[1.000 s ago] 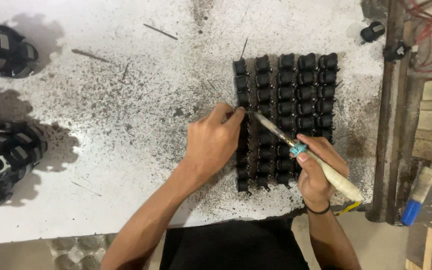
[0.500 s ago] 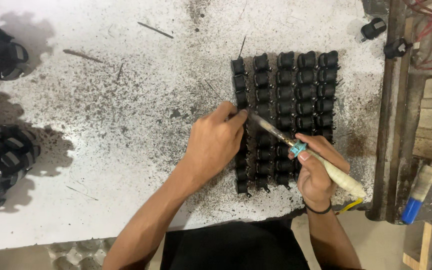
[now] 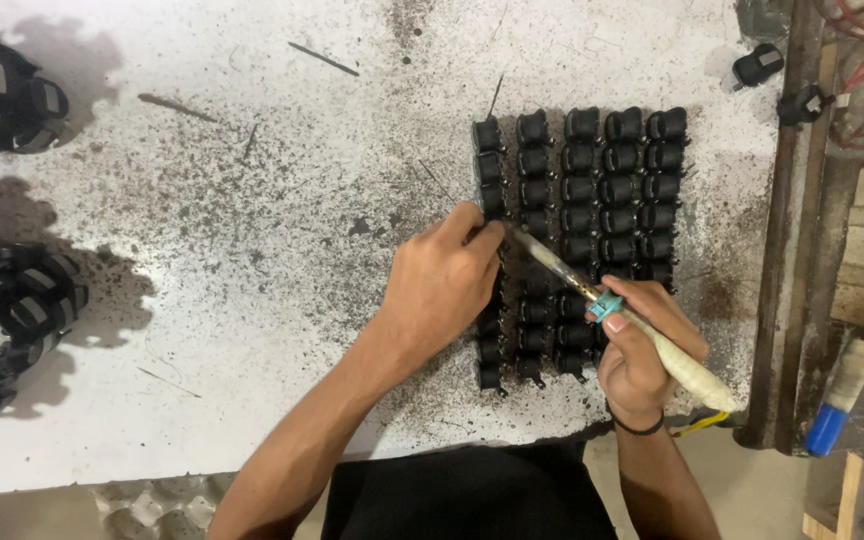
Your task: The person solders wire leads onto small black cylindrical components arranged in a grid on a workbench. They hold each component steady with one hand while applying a soldering iron and solder wire to its terminal, working through the components one at a time.
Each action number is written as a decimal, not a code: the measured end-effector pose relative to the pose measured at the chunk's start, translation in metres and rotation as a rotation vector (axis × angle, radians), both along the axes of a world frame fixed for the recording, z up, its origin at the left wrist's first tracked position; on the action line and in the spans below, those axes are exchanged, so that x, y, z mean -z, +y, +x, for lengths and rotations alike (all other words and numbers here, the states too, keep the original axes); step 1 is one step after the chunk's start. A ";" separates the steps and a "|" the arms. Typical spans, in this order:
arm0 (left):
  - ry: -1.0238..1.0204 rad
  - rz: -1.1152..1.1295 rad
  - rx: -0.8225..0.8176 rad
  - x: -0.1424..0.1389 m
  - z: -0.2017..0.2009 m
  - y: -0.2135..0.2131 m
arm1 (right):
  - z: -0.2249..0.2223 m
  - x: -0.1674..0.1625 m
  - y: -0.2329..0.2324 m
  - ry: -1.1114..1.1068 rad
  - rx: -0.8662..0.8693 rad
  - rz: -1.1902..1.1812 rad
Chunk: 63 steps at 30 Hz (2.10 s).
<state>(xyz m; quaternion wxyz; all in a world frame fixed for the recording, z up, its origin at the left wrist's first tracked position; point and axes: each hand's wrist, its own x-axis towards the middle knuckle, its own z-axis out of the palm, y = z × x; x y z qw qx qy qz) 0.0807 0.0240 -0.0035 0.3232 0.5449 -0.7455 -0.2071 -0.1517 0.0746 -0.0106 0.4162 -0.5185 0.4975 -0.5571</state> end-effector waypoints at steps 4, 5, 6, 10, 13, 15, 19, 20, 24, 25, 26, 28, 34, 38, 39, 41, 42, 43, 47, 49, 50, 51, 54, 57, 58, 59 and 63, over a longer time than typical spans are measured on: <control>-0.027 -0.017 0.021 -0.003 -0.002 -0.001 | -0.002 -0.003 -0.001 0.101 -0.018 0.025; -0.042 -0.018 0.024 -0.004 -0.002 -0.001 | -0.003 -0.004 -0.001 0.109 -0.025 0.038; -0.051 0.015 0.018 -0.005 -0.002 -0.001 | -0.003 -0.004 -0.001 0.117 -0.030 0.049; -0.076 0.027 0.026 -0.006 -0.002 0.001 | -0.002 -0.001 -0.001 -0.004 0.028 -0.032; -0.068 0.024 0.017 -0.007 -0.001 0.002 | -0.001 0.001 0.000 0.029 0.018 -0.024; -0.068 0.017 0.016 -0.006 -0.001 0.002 | -0.001 0.001 -0.001 -0.010 0.055 -0.060; -0.026 -0.015 -0.006 0.000 -0.001 0.003 | -0.001 0.000 -0.002 0.037 -0.004 -0.011; -0.006 -0.022 -0.019 0.004 -0.001 0.002 | 0.000 0.000 -0.003 0.013 -0.004 -0.023; -0.070 0.030 0.020 0.014 -0.003 -0.003 | -0.003 -0.007 -0.003 0.265 -0.058 -0.078; -0.093 -0.001 0.016 0.013 -0.004 -0.004 | -0.006 -0.011 -0.004 0.278 -0.082 -0.074; -0.117 -0.032 0.012 0.007 -0.004 -0.004 | -0.010 -0.014 -0.006 0.291 -0.106 -0.070; -0.128 -0.101 -0.008 -0.015 0.000 -0.002 | -0.018 -0.019 -0.012 0.136 -0.091 -0.070; 0.042 -0.280 -0.013 -0.114 0.023 0.002 | -0.010 -0.007 -0.019 -0.334 -0.007 0.060; -0.102 -0.351 -0.086 -0.093 0.014 -0.027 | -0.001 0.000 -0.024 -0.317 0.016 0.129; -0.113 -0.245 -0.087 -0.077 0.009 -0.029 | 0.000 0.000 -0.025 -0.303 0.022 0.137; -0.118 -0.137 -0.092 -0.043 0.005 -0.029 | 0.000 0.000 -0.026 -0.271 0.016 0.131; -0.110 -0.122 -0.098 -0.029 0.003 -0.025 | 0.000 0.000 -0.026 -0.250 0.015 0.135; -0.101 -0.099 -0.105 -0.017 0.002 -0.021 | 0.000 0.000 -0.026 -0.249 0.020 0.139; -0.083 -0.031 -0.070 0.003 0.004 -0.018 | 0.000 0.003 -0.025 -0.211 -0.007 0.134; -0.048 -0.042 -0.039 0.001 0.006 -0.025 | -0.002 0.003 -0.026 -0.210 -0.040 0.130; -0.051 -0.006 -0.024 0.000 0.007 -0.029 | -0.002 0.003 -0.028 -0.233 -0.058 0.129; -0.055 0.027 -0.006 -0.001 0.007 -0.033 | -0.003 0.003 -0.029 -0.256 -0.075 0.125; -0.041 0.039 0.020 -0.001 0.007 -0.039 | -0.005 0.001 -0.031 -0.265 -0.062 0.170; -0.060 0.009 0.013 0.001 0.005 -0.036 | -0.005 0.000 -0.031 -0.267 -0.029 0.207; -0.074 0.000 0.008 0.001 0.004 -0.034 | -0.004 0.001 -0.031 -0.280 -0.024 0.192; -0.084 -0.016 0.004 0.001 0.003 -0.033 | -0.004 0.001 -0.031 -0.292 -0.019 0.179; -0.083 -0.051 -0.022 -0.002 0.004 -0.031 | -0.004 0.003 -0.030 -0.258 -0.003 0.197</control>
